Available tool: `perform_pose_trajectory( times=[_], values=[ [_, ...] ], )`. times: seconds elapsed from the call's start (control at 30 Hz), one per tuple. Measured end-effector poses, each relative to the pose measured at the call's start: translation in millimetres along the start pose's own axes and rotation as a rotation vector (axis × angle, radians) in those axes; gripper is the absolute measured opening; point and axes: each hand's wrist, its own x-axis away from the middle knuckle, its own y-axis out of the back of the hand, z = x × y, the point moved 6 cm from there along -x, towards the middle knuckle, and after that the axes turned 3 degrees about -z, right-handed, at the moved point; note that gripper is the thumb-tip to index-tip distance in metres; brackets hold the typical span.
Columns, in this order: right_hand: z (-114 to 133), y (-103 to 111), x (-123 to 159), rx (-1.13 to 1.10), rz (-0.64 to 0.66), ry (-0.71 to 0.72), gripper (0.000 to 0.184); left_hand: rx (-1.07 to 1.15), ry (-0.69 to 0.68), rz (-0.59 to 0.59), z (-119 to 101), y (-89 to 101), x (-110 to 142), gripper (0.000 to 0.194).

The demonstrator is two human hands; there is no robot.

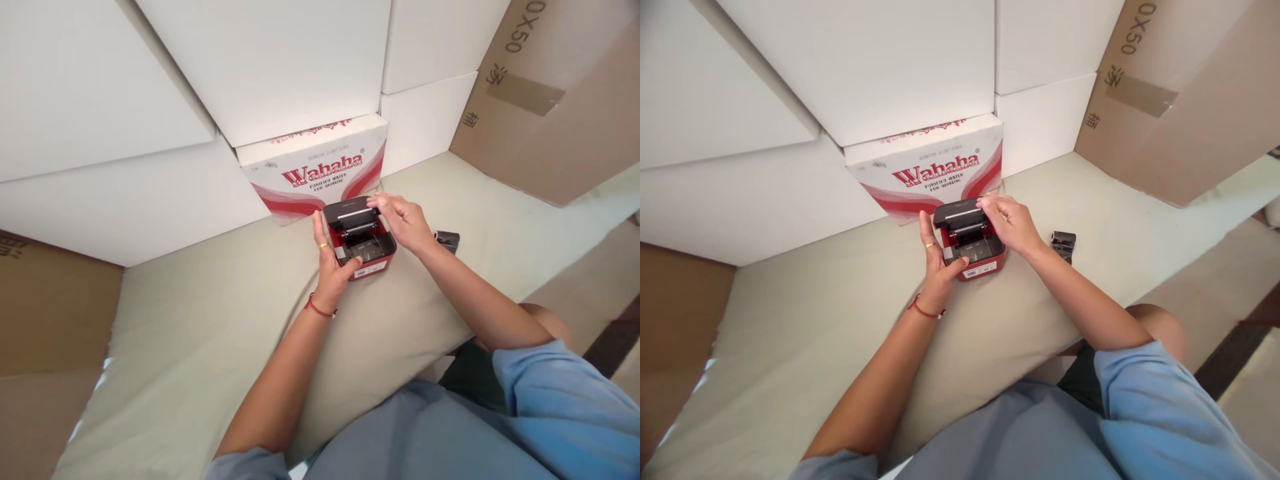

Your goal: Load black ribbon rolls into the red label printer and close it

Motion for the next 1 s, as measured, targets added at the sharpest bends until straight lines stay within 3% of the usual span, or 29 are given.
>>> perform_pose_trajectory(
  times=[0.23, 0.57, 0.7, 0.83, 1.0],
  values=[
    [-3.7, -6.0, 51.4, 0.184, 0.072, 0.196, 0.054, -0.065, -0.057, -0.030, 1.4, 4.6, 1.1, 0.115],
    [3.8, -9.8, 59.9, 0.439, 0.102, 0.228, 0.040, -0.050, -0.061, -0.099, 4.7, 17.5, -1.7, 0.089],
    [0.7, -12.6, 60.1, 0.429, 0.080, 0.219, 0.042, 0.048, -0.003, -0.155, 7.3, 22.4, -8.6, 0.094],
    [1.3, -11.7, 66.0, 0.387, 0.057, 0.274, 0.044, 0.084, 0.037, -0.128, 7.4, 22.8, -10.8, 0.100],
    [11.9, -13.2, 84.0, 0.302, 0.085, 0.427, 0.038, 0.199, 0.142, -0.085, 15.2, 23.5, -7.1, 0.098]
  ],
)
